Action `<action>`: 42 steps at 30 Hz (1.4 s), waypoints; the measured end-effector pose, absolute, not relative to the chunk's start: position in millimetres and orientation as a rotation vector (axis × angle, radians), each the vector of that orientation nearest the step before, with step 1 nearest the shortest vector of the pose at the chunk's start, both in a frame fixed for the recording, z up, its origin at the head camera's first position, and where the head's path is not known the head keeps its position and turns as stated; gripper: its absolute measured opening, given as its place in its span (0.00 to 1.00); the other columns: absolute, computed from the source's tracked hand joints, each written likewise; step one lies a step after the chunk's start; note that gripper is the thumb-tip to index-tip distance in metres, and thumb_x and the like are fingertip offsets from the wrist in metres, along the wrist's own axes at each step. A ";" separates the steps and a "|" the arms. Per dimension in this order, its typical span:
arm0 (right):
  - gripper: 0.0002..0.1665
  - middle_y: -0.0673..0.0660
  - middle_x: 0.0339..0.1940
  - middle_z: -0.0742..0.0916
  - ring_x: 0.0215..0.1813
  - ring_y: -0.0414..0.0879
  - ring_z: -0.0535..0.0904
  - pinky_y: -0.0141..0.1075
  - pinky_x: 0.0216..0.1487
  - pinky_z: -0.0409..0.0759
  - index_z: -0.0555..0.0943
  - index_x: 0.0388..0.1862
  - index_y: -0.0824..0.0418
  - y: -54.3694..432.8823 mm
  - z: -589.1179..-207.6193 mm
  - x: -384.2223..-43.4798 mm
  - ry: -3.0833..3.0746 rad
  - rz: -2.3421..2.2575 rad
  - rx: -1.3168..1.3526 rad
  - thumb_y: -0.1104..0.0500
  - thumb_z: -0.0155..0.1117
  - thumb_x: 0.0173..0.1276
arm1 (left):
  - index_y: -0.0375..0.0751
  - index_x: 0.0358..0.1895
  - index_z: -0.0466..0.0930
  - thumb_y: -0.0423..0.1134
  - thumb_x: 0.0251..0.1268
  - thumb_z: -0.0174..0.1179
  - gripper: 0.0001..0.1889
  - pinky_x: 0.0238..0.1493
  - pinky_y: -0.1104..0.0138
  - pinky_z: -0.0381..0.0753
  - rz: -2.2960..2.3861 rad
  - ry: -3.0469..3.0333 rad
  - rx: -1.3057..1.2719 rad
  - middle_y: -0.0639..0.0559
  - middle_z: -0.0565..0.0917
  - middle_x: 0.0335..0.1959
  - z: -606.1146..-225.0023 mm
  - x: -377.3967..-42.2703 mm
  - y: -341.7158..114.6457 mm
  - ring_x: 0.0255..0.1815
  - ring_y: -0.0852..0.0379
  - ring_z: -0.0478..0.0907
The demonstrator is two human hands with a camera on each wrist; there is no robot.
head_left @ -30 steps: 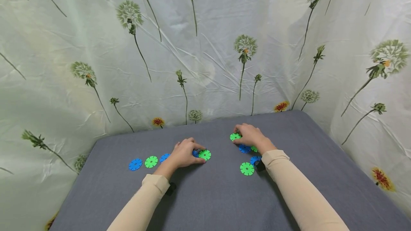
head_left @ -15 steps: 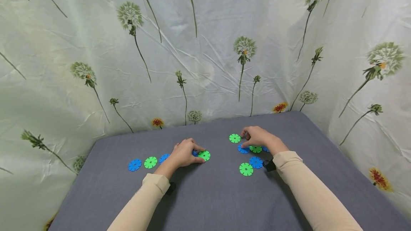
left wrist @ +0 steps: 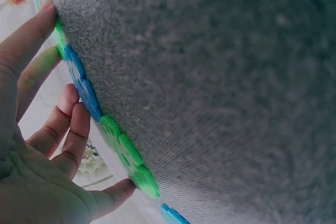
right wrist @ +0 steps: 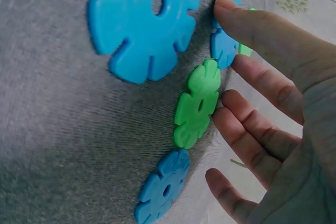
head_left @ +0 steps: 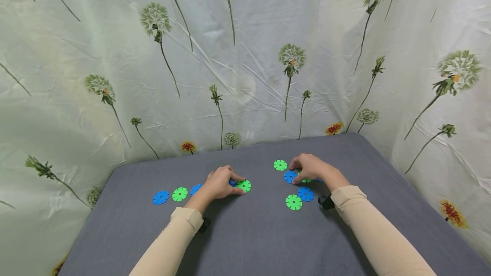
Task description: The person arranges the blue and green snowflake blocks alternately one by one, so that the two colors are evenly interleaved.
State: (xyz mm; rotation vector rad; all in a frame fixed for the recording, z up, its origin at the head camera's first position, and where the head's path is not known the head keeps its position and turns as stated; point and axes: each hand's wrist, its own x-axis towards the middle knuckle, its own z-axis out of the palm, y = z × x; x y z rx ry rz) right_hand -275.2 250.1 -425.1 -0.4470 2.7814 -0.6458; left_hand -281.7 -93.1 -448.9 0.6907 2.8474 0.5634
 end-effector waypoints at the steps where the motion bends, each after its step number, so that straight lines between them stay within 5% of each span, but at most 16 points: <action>1: 0.24 0.59 0.55 0.91 0.59 0.57 0.86 0.53 0.64 0.84 0.89 0.54 0.60 249.5 -425.3 -274.7 2.786 -0.641 -0.442 0.56 0.86 0.60 | 0.63 0.59 0.92 0.54 0.59 0.81 0.23 0.75 0.27 0.62 0.569 2.847 0.686 0.51 0.82 0.54 -449.1 -281.5 -93.1 0.58 0.47 0.78; 16: 0.22 0.56 0.50 0.89 0.56 0.56 0.84 0.64 0.61 0.76 0.86 0.50 0.55 239.0 -425.4 -265.7 2.900 -0.478 -0.412 0.52 0.86 0.61 | 0.63 0.60 0.92 0.53 0.59 0.81 0.23 0.77 0.27 0.58 0.602 2.840 0.650 0.49 0.81 0.57 -448.7 -278.4 -94.1 0.63 0.43 0.78; 24: 0.24 0.50 0.42 0.88 0.48 0.48 0.83 0.58 0.56 0.73 0.80 0.53 0.54 233.8 -427.5 -259.6 2.949 -0.461 -0.488 0.54 0.84 0.65 | 0.64 0.60 0.91 0.53 0.60 0.81 0.23 0.79 0.27 0.56 0.600 2.832 0.635 0.49 0.81 0.60 -448.9 -279.3 -95.0 0.67 0.42 0.77; 42: 0.25 0.52 0.45 0.88 0.49 0.49 0.83 0.59 0.55 0.75 0.85 0.57 0.54 235.1 -427.3 -260.9 2.894 -0.476 -0.459 0.53 0.84 0.64 | 0.61 0.62 0.91 0.52 0.61 0.80 0.24 0.79 0.27 0.55 0.600 2.832 0.636 0.47 0.81 0.60 -449.7 -278.0 -93.7 0.66 0.41 0.76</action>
